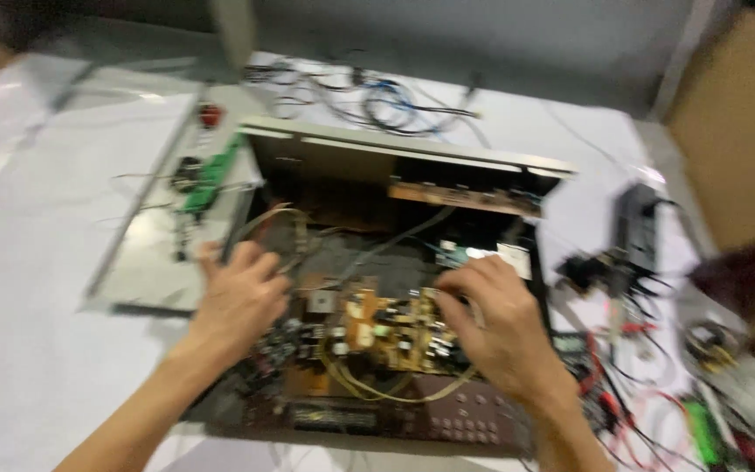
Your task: Soldering electronic components onto a circuit board inside an amplifier or similar device.
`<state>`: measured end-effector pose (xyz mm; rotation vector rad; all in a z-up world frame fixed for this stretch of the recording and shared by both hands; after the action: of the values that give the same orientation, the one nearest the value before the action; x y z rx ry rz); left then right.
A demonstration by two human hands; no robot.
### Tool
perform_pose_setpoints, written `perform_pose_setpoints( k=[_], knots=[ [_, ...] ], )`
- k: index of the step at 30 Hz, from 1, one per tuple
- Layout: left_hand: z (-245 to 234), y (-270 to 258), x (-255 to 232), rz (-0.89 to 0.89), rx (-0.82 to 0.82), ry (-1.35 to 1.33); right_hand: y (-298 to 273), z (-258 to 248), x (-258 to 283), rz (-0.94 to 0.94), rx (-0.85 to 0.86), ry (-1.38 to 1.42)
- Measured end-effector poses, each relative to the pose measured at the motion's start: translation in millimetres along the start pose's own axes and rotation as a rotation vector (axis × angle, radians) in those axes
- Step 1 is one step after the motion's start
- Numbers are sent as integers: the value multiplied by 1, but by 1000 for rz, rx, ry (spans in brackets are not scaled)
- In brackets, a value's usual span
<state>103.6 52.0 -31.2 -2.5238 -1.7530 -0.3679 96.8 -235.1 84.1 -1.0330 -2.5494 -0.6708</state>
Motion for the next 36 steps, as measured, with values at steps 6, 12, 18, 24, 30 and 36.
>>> perform_pose_setpoints(
  k=[6, 12, 18, 24, 30, 36],
  knots=[
    [-8, -16, 5, -105, -40, 89, -13, -36, 17, -3, -33, 38],
    [-6, -28, 14, -77, -54, 112, -82, -125, 0, 149, -325, -52],
    [-7, -26, 14, 124, -240, -273, -183, -165, -68, 628, -387, -194],
    [-80, -31, -47, -59, -259, -170, -197, -139, -142, 922, -245, -110],
    [-47, -27, -59, -62, -194, -191, -238, -180, -198, 1043, -398, -176],
    [-10, -21, -51, -39, -138, -312, -260, -144, -259, 1422, -11, -211]
  ],
)
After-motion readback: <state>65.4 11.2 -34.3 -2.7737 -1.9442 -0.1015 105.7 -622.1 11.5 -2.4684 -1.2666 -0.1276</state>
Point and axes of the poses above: each hand's wrist, its own y-axis towards the middle knuckle, its own z-axis out of the palm, x = y × z, the point moved 6 cm from there along y, towards the middle knuckle, and after that the axes turned 15 degrees about x, right-handed, at the moved point
